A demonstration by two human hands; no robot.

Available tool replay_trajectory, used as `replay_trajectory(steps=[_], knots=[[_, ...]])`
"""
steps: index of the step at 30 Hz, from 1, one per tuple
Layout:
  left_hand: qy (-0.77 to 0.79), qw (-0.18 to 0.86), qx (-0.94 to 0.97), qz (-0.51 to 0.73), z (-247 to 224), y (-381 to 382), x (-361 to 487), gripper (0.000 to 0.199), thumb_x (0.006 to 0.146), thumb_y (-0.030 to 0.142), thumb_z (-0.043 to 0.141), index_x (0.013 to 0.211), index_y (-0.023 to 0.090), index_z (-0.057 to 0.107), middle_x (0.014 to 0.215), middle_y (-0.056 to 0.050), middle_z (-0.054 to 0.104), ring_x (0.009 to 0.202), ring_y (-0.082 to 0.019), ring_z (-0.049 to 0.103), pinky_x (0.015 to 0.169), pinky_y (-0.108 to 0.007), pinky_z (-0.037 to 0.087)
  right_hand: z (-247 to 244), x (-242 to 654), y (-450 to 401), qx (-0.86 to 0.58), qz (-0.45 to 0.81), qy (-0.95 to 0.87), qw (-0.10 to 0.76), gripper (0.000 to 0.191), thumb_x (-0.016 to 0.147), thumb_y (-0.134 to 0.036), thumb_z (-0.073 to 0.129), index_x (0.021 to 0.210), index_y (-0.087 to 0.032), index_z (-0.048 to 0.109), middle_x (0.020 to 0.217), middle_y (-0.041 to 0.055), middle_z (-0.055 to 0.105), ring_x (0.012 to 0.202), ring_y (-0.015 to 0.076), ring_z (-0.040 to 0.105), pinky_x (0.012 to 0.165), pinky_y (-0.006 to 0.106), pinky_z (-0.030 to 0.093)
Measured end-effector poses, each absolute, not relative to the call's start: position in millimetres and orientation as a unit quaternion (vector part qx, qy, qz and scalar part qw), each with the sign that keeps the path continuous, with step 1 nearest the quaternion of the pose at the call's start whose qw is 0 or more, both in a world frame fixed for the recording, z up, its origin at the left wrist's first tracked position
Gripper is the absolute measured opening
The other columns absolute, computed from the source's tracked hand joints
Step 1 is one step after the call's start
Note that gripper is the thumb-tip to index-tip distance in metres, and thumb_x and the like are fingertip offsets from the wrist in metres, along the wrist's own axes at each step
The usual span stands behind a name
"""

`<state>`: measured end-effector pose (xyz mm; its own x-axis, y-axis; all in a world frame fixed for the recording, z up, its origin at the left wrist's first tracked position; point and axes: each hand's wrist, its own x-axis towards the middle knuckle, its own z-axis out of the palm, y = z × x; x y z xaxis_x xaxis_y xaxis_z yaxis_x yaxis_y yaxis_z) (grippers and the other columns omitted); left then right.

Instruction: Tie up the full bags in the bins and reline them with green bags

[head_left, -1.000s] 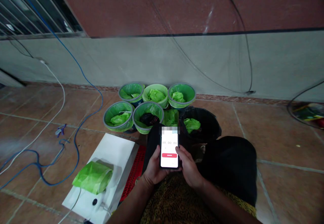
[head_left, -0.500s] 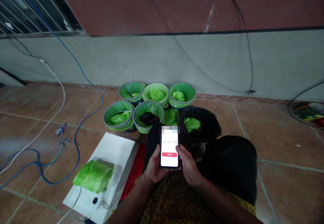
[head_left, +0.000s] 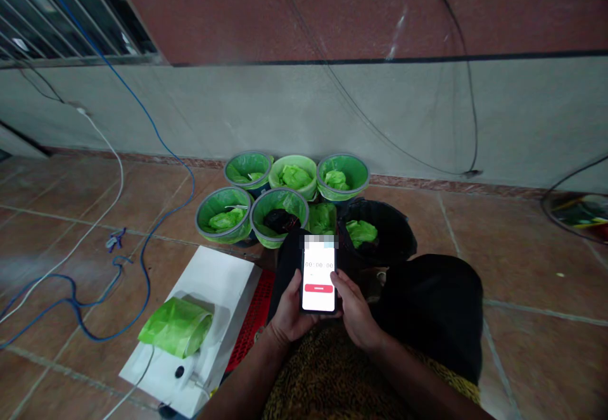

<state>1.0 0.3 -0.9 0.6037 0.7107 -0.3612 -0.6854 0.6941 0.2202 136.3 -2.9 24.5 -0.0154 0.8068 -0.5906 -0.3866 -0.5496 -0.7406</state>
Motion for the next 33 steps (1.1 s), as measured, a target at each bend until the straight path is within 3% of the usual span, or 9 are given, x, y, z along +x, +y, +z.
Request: replay_trajectory(steps=[4,9,15,21,25,28,33], knots=[[0.212,0.894,0.034,0.393,1.6,0.5,1.1,0.062,0.097,0.058,0.034,0.129,0.012,0.060,0.122,-0.017,0.068,0.110,-0.031,0.064,0.094,-0.049,0.050,24.4,136.5,-1.9,-0.547,0.693,-0.187,0.430,0.055,0.074,-0.061,0.069,0.113,-0.023,0.064,0.096,0.0042,0.075,0.084,0.0234,0.069,0.057,0.028,0.053],[0.208,0.895,0.034,0.392,2.1,1.3,1.2,0.063,0.096,0.058,0.034,0.131,0.012,0.059,0.123,-0.017,0.068,0.109,-0.032,0.065,0.093,-0.050,0.050,26.2,136.1,-1.7,-0.545,0.692,-0.187,0.434,0.053,0.072,-0.061,0.071,0.107,-0.021,0.065,0.095,0.0036,0.074,0.071,0.0191,0.068,0.048,0.024,0.049],[0.212,0.888,0.017,0.407,3.5,-0.1,0.5,0.062,0.097,0.058,0.033,0.129,0.012,0.060,0.120,-0.016,0.069,0.103,-0.030,0.067,0.086,-0.049,0.054,26.2,135.7,-1.7,-0.564,0.680,-0.190,0.428,0.054,0.071,-0.063,0.070,0.106,-0.022,0.066,0.096,0.0032,0.073,0.076,0.0200,0.067,0.049,0.025,0.050],[0.198,0.869,0.007,0.453,12.3,-3.6,-8.8,0.062,0.098,0.057,0.030,0.129,0.012,0.060,0.122,-0.016,0.069,0.107,-0.031,0.066,0.090,-0.050,0.052,29.8,132.0,6.6,-0.548,0.674,-0.274,0.414,0.055,0.078,-0.064,0.063,0.116,-0.026,0.065,0.099,0.0025,0.071,0.086,0.0215,0.065,0.063,0.029,0.053],[0.207,0.837,0.022,0.505,19.5,-5.2,-32.4,0.064,0.098,0.056,0.028,0.133,0.011,0.056,0.128,-0.018,0.065,0.113,-0.033,0.063,0.095,-0.052,0.050,36.7,125.2,11.9,-0.546,0.651,-0.338,0.405,0.053,0.080,-0.064,0.060,0.116,-0.024,0.066,0.108,0.0056,0.069,0.103,0.0240,0.062,0.083,0.035,0.053],[0.230,0.796,0.028,0.559,18.8,-6.2,-58.9,0.063,0.099,0.054,0.029,0.141,0.011,0.049,0.130,-0.019,0.063,0.117,-0.034,0.062,0.097,-0.052,0.048,40.0,111.8,16.8,-0.533,0.664,-0.376,0.366,0.052,0.081,-0.063,0.061,0.116,-0.025,0.066,0.121,0.0078,0.066,0.111,0.0262,0.060,0.086,0.038,0.052],[0.259,0.718,-0.026,0.646,4.3,-10.1,-101.0,0.065,0.097,0.053,0.037,0.145,0.009,0.043,0.128,-0.018,0.065,0.118,-0.031,0.062,0.104,-0.046,0.045,39.7,64.2,29.8,-0.494,0.700,-0.443,0.265,0.051,0.076,-0.060,0.067,0.111,-0.024,0.068,0.113,0.0081,0.069,0.103,0.0257,0.063,0.082,0.036,0.050]])
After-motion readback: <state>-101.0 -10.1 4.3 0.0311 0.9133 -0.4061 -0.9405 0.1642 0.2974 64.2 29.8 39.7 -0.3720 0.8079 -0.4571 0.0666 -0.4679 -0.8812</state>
